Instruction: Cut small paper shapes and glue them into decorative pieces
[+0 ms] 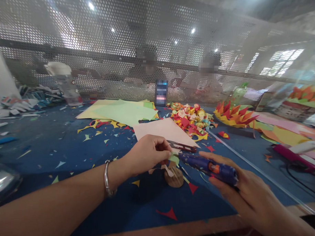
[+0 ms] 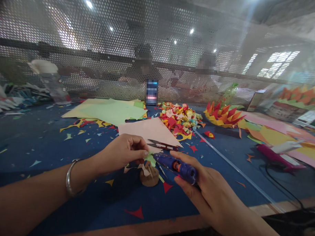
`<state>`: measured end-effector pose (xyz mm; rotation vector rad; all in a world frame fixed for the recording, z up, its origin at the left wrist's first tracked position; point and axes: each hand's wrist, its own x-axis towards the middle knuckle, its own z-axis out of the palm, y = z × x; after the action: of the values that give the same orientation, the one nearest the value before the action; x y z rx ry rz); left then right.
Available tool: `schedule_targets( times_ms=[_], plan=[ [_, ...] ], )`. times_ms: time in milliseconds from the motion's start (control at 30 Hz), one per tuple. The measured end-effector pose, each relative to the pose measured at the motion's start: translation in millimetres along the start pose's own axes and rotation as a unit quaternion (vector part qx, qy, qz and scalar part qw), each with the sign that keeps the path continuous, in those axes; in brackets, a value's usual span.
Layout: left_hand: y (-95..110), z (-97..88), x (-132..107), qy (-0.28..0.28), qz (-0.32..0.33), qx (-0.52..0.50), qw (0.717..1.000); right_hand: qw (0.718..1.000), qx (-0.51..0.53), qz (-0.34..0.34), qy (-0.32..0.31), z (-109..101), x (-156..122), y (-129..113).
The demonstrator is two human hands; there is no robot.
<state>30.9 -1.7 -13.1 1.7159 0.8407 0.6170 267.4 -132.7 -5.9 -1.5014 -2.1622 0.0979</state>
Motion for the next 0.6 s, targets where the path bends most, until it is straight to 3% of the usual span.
schedule_targets(
  times_ms=[433, 600],
  plan=[
    [2.7, -1.4, -1.5, -0.012, -0.002, -0.001, 1.0, 1.0, -0.014, 0.001, -0.004, -3.3, 0.6, 0.4],
    [5.9, -0.5, -2.7, -0.026, 0.002, -0.022, 0.999, 0.999, -0.024, -0.002, 0.033, -5.7, 2.7, 1.8]
  ],
)
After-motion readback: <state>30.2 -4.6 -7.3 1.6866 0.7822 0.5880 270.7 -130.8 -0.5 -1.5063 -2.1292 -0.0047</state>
